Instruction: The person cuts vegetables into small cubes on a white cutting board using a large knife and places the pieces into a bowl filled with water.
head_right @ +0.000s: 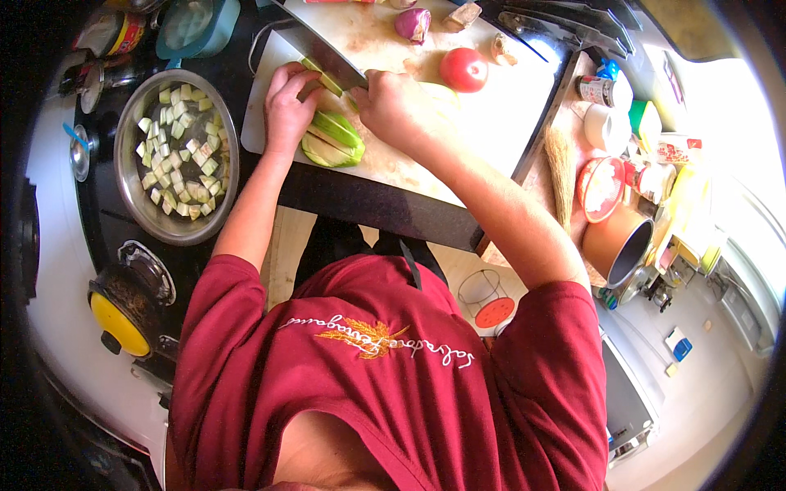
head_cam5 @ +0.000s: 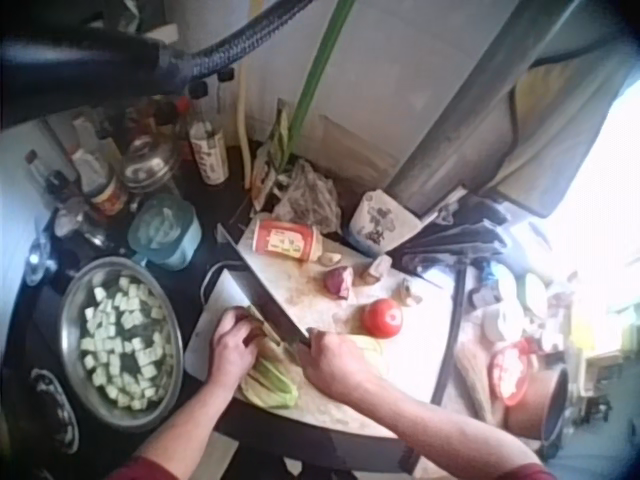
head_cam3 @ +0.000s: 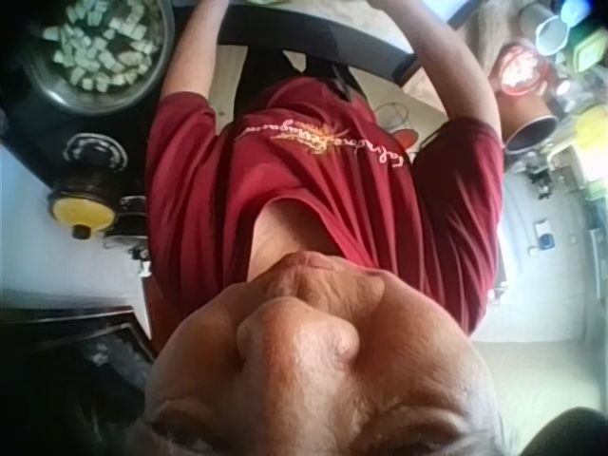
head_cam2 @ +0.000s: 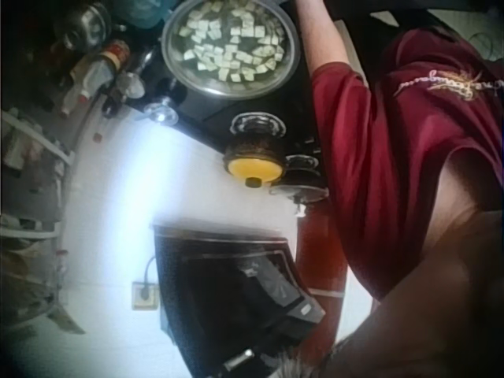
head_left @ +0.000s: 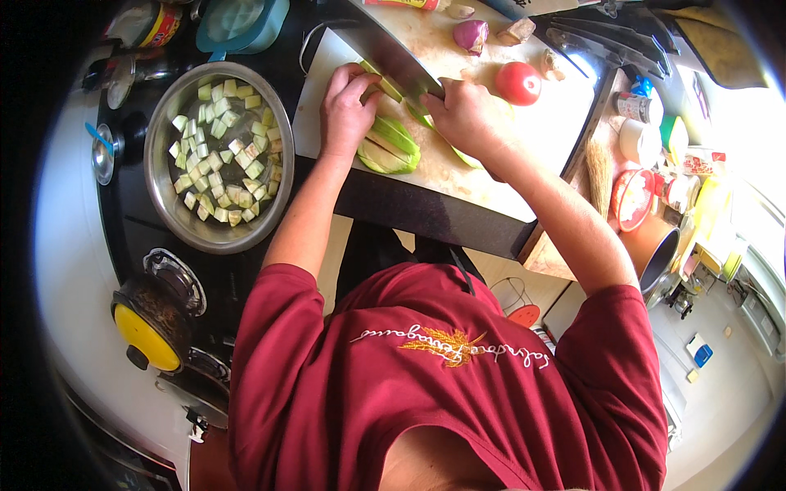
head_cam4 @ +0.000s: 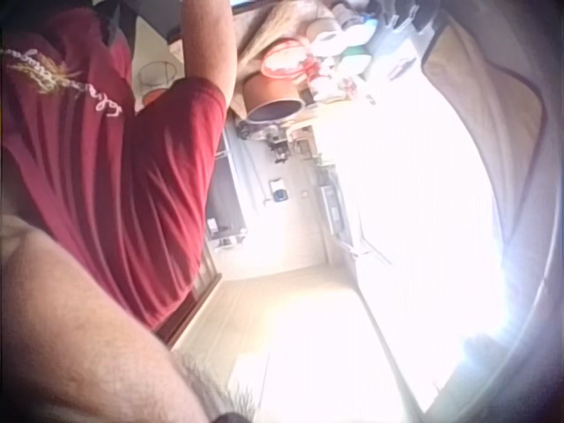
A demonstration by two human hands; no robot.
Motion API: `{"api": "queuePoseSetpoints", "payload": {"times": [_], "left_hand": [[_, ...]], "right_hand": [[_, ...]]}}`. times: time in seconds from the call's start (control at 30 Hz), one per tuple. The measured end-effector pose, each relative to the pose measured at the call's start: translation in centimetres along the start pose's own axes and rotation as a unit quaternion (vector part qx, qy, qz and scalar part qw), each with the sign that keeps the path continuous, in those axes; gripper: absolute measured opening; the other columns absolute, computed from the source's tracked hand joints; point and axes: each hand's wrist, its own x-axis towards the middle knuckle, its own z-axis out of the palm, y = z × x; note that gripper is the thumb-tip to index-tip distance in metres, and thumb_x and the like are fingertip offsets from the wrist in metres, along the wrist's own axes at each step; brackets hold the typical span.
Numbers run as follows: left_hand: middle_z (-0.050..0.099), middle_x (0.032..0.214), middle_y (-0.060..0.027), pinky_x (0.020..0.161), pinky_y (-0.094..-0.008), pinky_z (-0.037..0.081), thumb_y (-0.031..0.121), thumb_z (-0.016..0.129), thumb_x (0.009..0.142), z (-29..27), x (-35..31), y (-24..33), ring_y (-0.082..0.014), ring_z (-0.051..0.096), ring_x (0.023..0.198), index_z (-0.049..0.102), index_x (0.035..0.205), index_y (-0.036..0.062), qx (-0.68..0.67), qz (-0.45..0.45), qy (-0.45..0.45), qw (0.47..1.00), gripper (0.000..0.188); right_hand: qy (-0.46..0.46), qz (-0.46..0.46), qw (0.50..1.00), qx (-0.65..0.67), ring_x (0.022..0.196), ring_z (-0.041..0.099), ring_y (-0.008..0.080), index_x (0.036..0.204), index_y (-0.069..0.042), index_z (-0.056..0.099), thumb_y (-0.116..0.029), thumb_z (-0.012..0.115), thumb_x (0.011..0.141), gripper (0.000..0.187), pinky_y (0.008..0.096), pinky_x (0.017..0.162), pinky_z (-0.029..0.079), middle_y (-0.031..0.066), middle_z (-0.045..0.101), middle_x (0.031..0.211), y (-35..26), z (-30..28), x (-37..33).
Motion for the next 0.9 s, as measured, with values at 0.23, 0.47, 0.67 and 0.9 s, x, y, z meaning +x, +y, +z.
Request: {"api": "queuePoseSetpoints", "payload": {"times": [0.23, 0.47, 0.67, 0.9], "left_hand": [[0.060, 0.097, -0.0096, 0.079, -0.0342, 0.050, -0.002, 0.072, 0.067, -0.1, 0.2, -0.2, -0.0270, 0.060, 0.091, 0.068, 0.090, 0.0050, 0.010, -0.002, -0.010, 1.000, 0.024], [0.058, 0.099, -0.0098, 0.080, -0.0338, 0.050, -0.003, 0.072, 0.067, 0.1, 0.0, -0.4, -0.0270, 0.060, 0.091, 0.067, 0.093, 0.0053, 0.013, 0.010, -0.015, 1.000, 0.028], [0.056, 0.098, -0.0099, 0.081, -0.0339, 0.049, -0.002, 0.072, 0.069, 0.1, 0.0, -0.1, -0.0265, 0.059, 0.093, 0.066, 0.094, 0.0057, 0.015, 0.000, -0.022, 1.000, 0.027], [0.053, 0.107, -0.0096, 0.084, -0.0378, 0.048, 0.000, 0.074, 0.066, -0.3, 0.0, -0.6, -0.0293, 0.055, 0.098, 0.065, 0.097, 0.0091, 0.055, 0.007, -0.048, 0.997, 0.034]], "right_hand": [[-0.013, 0.017, 0.999, 0.027, 0.080, 0.064, 0.0396, 0.097, -0.003, 0.063, -0.033, 0.055, 0.089, 0.032, 0.0480, 0.072, 0.050, 0.0238, 0.065, 0.080, -0.9, 0.4, 1.3], [0.045, -0.026, 0.999, 0.019, 0.080, 0.063, 0.0431, 0.092, 0.001, 0.063, -0.031, 0.059, 0.087, 0.032, 0.0476, 0.073, 0.050, 0.0257, 0.064, 0.080, -0.3, 3.6, 4.6], [0.137, -0.011, 0.989, 0.046, 0.071, 0.065, 0.0360, 0.084, -0.004, 0.065, -0.031, 0.061, 0.083, 0.027, 0.0439, 0.071, 0.051, 0.0200, 0.066, 0.074, 1.3, 5.7, 3.9], [0.147, -0.038, 0.970, 0.192, 0.068, 0.064, 0.0368, 0.087, -0.002, 0.064, -0.030, 0.062, 0.085, 0.028, 0.0410, 0.065, 0.051, 0.0224, 0.065, 0.074, 1.9, 4.1, 1.3]]}}
